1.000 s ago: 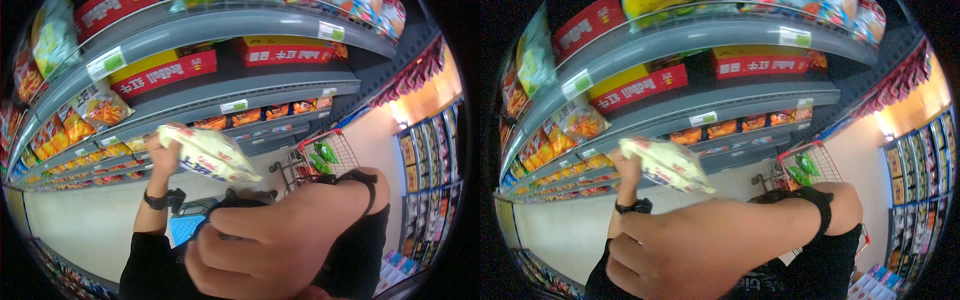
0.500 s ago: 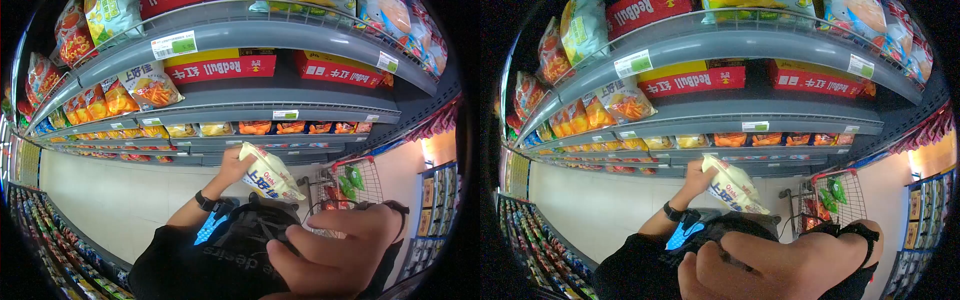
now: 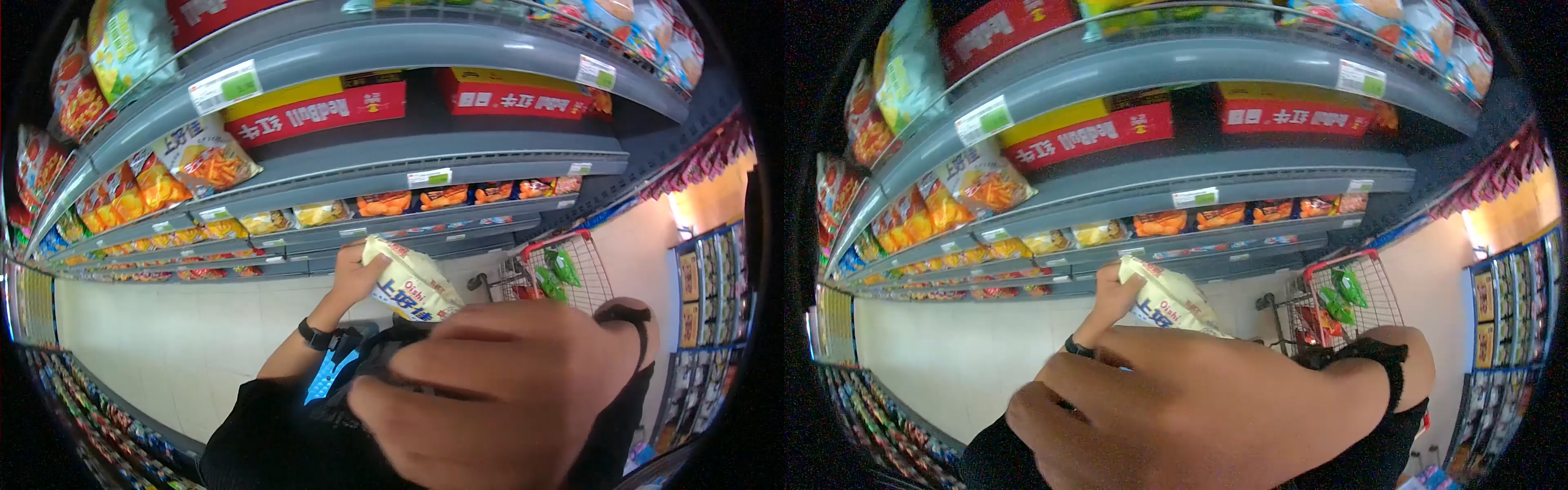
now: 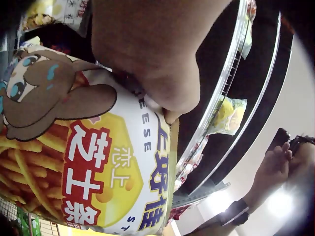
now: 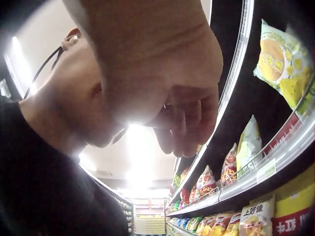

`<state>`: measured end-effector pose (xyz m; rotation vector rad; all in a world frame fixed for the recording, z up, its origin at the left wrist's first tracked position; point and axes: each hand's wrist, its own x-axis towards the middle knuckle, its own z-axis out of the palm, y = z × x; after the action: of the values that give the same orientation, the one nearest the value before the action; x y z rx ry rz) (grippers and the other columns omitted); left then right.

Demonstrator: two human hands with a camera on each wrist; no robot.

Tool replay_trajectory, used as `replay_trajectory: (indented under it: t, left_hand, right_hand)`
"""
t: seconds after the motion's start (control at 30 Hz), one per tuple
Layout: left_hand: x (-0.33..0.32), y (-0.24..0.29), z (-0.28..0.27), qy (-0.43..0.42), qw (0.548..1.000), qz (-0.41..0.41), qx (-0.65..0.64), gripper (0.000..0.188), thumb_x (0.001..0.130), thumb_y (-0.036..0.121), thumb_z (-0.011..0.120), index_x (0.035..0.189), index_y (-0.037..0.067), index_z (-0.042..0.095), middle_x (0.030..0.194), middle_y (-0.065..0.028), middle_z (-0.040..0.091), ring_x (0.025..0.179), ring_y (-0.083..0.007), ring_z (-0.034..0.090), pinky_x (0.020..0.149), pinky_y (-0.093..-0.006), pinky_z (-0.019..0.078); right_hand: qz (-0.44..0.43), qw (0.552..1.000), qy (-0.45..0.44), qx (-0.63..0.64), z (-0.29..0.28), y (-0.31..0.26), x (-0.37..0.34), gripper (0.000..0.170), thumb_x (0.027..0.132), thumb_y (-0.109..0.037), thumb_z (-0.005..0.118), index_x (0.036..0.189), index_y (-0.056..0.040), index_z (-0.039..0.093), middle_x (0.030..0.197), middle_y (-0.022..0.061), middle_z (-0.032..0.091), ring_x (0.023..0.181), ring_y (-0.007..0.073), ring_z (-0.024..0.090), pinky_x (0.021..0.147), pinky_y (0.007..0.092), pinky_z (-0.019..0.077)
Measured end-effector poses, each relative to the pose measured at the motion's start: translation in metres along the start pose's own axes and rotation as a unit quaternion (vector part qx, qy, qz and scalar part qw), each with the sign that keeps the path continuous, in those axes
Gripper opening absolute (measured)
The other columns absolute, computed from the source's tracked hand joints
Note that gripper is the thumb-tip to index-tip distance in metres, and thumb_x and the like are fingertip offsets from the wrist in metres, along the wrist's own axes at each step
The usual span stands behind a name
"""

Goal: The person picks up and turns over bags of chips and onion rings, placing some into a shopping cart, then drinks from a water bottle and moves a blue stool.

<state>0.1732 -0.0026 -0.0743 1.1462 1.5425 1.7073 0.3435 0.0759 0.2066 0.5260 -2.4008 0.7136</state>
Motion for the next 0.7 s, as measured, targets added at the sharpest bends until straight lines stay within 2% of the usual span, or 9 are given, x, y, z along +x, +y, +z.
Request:
replay_trajectory:
  t: [0.07, 0.13, 0.23, 0.3, 0.4, 0.43, 0.53, 0.57, 0.7]
  left_hand:
    - [-0.001, -0.008, 0.000, 0.007, 1.000, -0.009, -0.007, 0.016, 0.085, 0.009, 0.061, 0.091, -0.003, 0.069, 0.088, -0.0111, 0.068, 0.075, -0.0144, 0.065, 0.065, -0.0264, 0.0510]
    - [-0.001, -0.010, -0.001, 0.012, 1.000, 0.002, 0.006, 0.016, 0.085, 0.010, 0.062, 0.091, -0.003, 0.069, 0.087, -0.0109, 0.068, 0.075, -0.0144, 0.065, 0.064, -0.0263, 0.0508]
    - [0.001, -0.005, -0.003, 0.012, 1.000, 0.012, 0.010, 0.017, 0.085, 0.011, 0.063, 0.091, -0.003, 0.069, 0.086, -0.0108, 0.068, 0.074, -0.0145, 0.065, 0.064, -0.0261, 0.0507]
    - [0.002, 0.004, 0.000, 0.008, 1.000, 0.018, -0.008, 0.018, 0.086, 0.012, 0.063, 0.092, -0.004, 0.069, 0.088, -0.0103, 0.068, 0.074, -0.0142, 0.066, 0.065, -0.0257, 0.0511]
    - [0.003, 0.001, 0.000, 0.004, 0.999, -0.020, -0.036, 0.018, 0.086, 0.011, 0.061, 0.093, -0.004, 0.068, 0.089, -0.0099, 0.069, 0.075, -0.0137, 0.066, 0.065, -0.0249, 0.0514]
    - [0.003, 0.000, 0.001, 0.004, 0.999, -0.018, -0.031, 0.017, 0.087, 0.009, 0.060, 0.093, -0.004, 0.068, 0.088, -0.0099, 0.069, 0.075, -0.0134, 0.066, 0.065, -0.0245, 0.0517]
    - [0.007, 0.001, 0.002, 0.002, 1.000, -0.011, 0.009, 0.017, 0.086, 0.007, 0.059, 0.094, -0.004, 0.068, 0.088, -0.0101, 0.069, 0.076, -0.0135, 0.066, 0.066, -0.0244, 0.0521]
    - [0.008, 0.001, 0.007, 0.007, 1.000, -0.021, -0.012, 0.017, 0.086, 0.007, 0.059, 0.095, -0.004, 0.068, 0.088, -0.0100, 0.069, 0.075, -0.0134, 0.066, 0.066, -0.0244, 0.0519]
    - [0.017, 0.000, 0.015, 0.000, 0.999, -0.030, -0.041, 0.018, 0.086, 0.008, 0.060, 0.096, -0.004, 0.068, 0.088, -0.0098, 0.069, 0.074, -0.0130, 0.065, 0.064, -0.0243, 0.0511]
  right_hand:
    - [-0.016, 0.999, -0.016, 0.025, -0.002, 0.003, 0.004, 0.019, 0.081, -0.019, 0.061, 0.075, -0.0015, 0.063, 0.078, 0.0071, 0.061, 0.062, 0.0133, 0.057, 0.050, 0.0217, 0.0473]
    - [0.030, 0.991, -0.068, 0.111, -0.003, 0.003, 0.002, 0.018, 0.080, -0.019, 0.062, 0.077, -0.0011, 0.063, 0.084, 0.0083, 0.063, 0.064, 0.0134, 0.057, 0.052, 0.0223, 0.0480]
    - [-0.009, 0.995, -0.050, 0.090, -0.007, 0.004, -0.002, 0.022, 0.085, -0.022, 0.060, 0.083, -0.0001, 0.064, 0.088, 0.0101, 0.064, 0.067, 0.0143, 0.060, 0.054, 0.0227, 0.0486]
    - [-0.037, 0.996, -0.007, 0.079, -0.006, 0.005, -0.008, 0.024, 0.075, -0.020, 0.059, 0.085, 0.0012, 0.064, 0.085, 0.0114, 0.063, 0.065, 0.0167, 0.059, 0.052, 0.0248, 0.0479]
    - [-0.073, 0.995, 0.071, 0.025, -0.001, 0.005, -0.022, 0.038, 0.054, -0.017, 0.058, 0.086, 0.0032, 0.064, 0.079, 0.0126, 0.060, 0.063, 0.0203, 0.058, 0.050, 0.0290, 0.0466]
    - [-0.085, 0.993, 0.076, -0.029, -0.006, 0.006, -0.022, 0.038, 0.055, -0.017, 0.057, 0.086, 0.0031, 0.064, 0.079, 0.0121, 0.061, 0.064, 0.0195, 0.058, 0.051, 0.0290, 0.0469]
    - [-0.092, 0.988, 0.048, -0.111, -0.006, 0.011, -0.029, 0.027, 0.072, -0.021, 0.058, 0.087, 0.0011, 0.063, 0.079, 0.0080, 0.061, 0.064, 0.0154, 0.058, 0.053, 0.0256, 0.0463]
    - [-0.038, 0.997, -0.017, -0.065, -0.017, 0.002, -0.029, 0.025, 0.079, -0.022, 0.058, 0.088, 0.0007, 0.064, 0.084, 0.0095, 0.063, 0.066, 0.0151, 0.059, 0.054, 0.0240, 0.0476]
    - [-0.028, 0.991, -0.119, -0.046, -0.028, 0.003, -0.035, 0.027, 0.085, -0.024, 0.057, 0.096, -0.0007, 0.066, 0.090, 0.0106, 0.066, 0.070, 0.0146, 0.063, 0.058, 0.0218, 0.0497]
